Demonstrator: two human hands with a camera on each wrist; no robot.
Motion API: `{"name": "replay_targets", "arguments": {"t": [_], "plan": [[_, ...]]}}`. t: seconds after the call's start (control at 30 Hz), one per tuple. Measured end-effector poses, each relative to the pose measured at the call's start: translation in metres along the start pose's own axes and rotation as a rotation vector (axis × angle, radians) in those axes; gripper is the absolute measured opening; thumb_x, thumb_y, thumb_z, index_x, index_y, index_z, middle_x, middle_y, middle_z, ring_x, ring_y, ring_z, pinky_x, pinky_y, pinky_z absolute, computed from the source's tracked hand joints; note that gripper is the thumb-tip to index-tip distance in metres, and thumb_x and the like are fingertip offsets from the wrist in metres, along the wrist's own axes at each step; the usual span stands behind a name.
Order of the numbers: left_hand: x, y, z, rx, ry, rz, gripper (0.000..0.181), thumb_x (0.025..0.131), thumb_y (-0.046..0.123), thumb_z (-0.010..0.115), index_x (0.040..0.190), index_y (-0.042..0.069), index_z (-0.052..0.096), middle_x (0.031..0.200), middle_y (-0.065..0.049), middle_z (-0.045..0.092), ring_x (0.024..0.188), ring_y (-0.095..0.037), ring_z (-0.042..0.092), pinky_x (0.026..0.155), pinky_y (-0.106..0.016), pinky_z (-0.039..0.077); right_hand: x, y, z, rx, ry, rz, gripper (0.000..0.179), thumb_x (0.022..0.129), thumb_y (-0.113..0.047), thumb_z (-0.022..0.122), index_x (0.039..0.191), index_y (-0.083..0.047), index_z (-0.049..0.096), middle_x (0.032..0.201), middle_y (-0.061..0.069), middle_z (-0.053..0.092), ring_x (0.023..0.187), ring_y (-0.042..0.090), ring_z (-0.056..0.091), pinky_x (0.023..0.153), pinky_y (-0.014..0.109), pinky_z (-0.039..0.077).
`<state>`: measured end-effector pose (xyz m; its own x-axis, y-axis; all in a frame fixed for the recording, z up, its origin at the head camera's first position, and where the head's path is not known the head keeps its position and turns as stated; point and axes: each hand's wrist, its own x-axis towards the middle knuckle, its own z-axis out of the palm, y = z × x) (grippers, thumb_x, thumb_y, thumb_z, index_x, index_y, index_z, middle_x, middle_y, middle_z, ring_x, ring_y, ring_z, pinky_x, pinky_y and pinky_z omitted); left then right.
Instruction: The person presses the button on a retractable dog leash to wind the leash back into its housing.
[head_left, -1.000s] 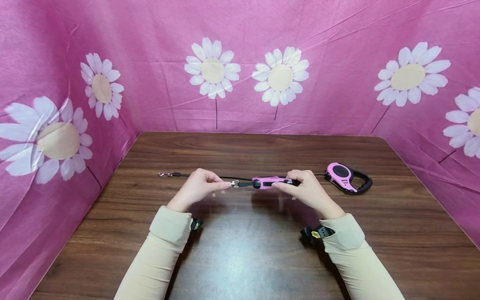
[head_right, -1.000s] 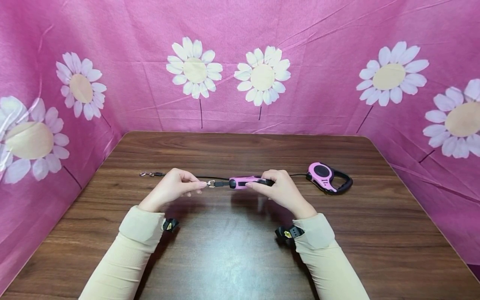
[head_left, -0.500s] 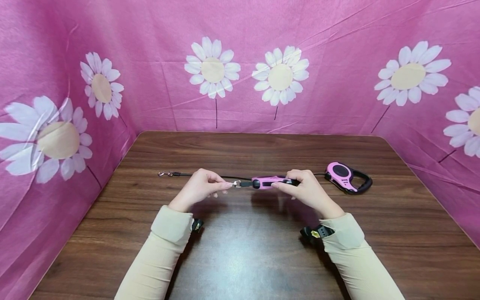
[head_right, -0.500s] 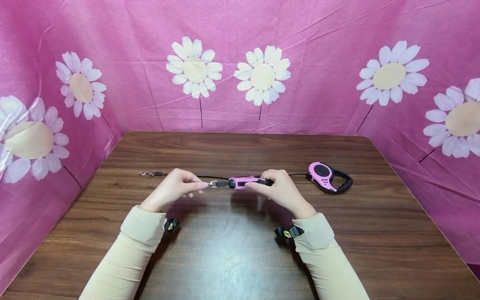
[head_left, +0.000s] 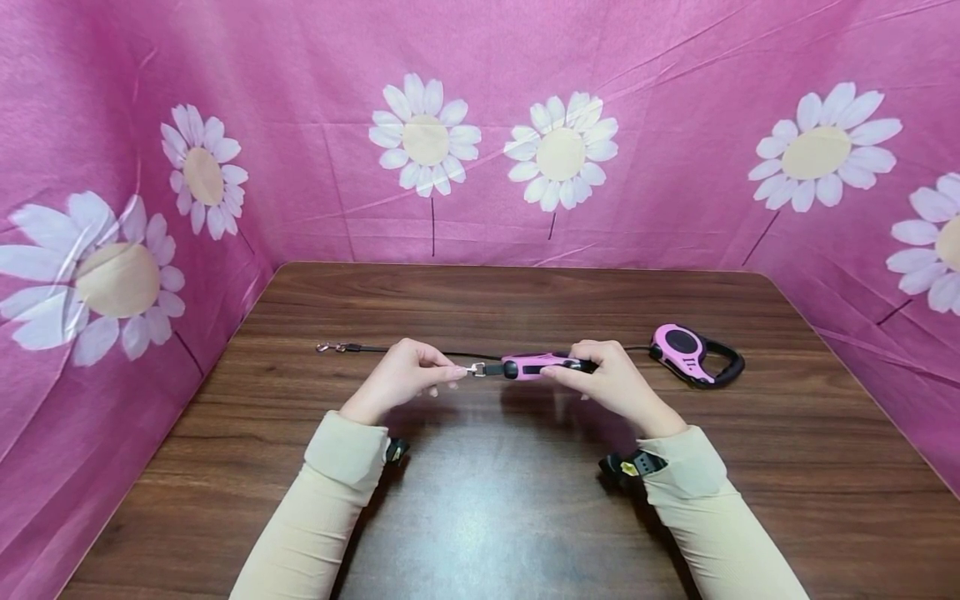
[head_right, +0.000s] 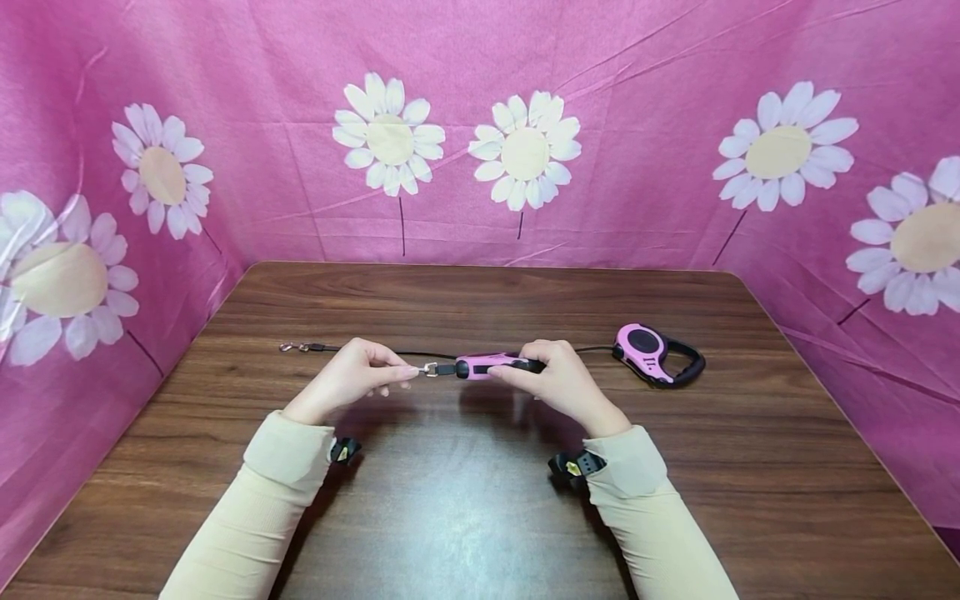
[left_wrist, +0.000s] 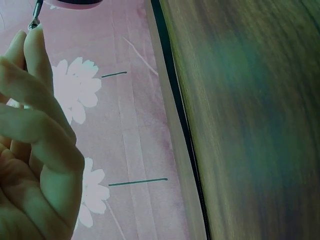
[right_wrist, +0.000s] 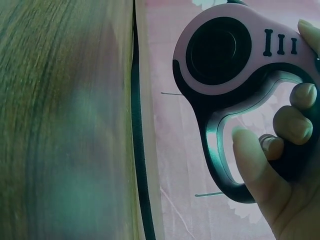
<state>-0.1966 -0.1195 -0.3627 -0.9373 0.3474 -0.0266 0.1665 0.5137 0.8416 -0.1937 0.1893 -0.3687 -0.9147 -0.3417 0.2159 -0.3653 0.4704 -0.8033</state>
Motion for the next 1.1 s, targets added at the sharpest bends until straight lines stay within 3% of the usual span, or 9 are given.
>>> {"name": "replay_targets", "arguments": {"t": [0.4,0.67,0.9,1.1], "plan": [[-0.001,0.000,0.001,0.019,-0.018,-0.018,0.025,0.089,0.028,0.074,0.092,0.004,0.079,0.081,-0.015,0.076,0.062,-0.031,0.065,0.053,-0.026,0.048,0.001,0.004,0.002,-0.011,-0.009,-0.034,0.030,0.084,-0.022,0.080,0.064,-0.012,0.060,0.064,0.000,0.050,0.047,0.009,0.050,0.046,0.026,0.045],[-0.002,-0.001,0.000,0.054,-0.082,-0.074,0.030,0.089,0.033,0.074,0.093,0.004,0.078,0.080,-0.011,0.076,0.062,-0.019,0.063,0.054,-0.031,0.052,0.001,0.006,0.004,-0.015,-0.059,0.010,0.030,0.084,-0.025,0.080,0.065,-0.012,0.061,0.065,0.000,0.053,0.046,0.009,0.050,0.045,0.027,0.046],[-0.004,-0.002,0.000,0.083,-0.141,-0.036,0.025,0.090,0.028,0.073,0.092,0.004,0.077,0.076,-0.010,0.074,0.057,-0.010,0.056,0.052,-0.026,0.048,0.001,0.012,0.006,-0.046,-0.109,0.017,0.028,0.085,-0.029,0.079,0.066,-0.015,0.063,0.065,0.000,0.061,0.046,0.011,0.053,0.045,0.029,0.048],[-0.005,-0.003,-0.001,0.085,-0.172,-0.032,0.021,0.090,0.026,0.074,0.090,0.005,0.076,0.078,-0.010,0.074,0.059,-0.014,0.060,0.053,-0.026,0.048,0.001,0.014,0.006,-0.070,-0.141,-0.015,0.029,0.085,-0.033,0.079,0.067,-0.011,0.068,0.065,0.002,0.066,0.049,0.010,0.054,0.046,0.030,0.049]]}}
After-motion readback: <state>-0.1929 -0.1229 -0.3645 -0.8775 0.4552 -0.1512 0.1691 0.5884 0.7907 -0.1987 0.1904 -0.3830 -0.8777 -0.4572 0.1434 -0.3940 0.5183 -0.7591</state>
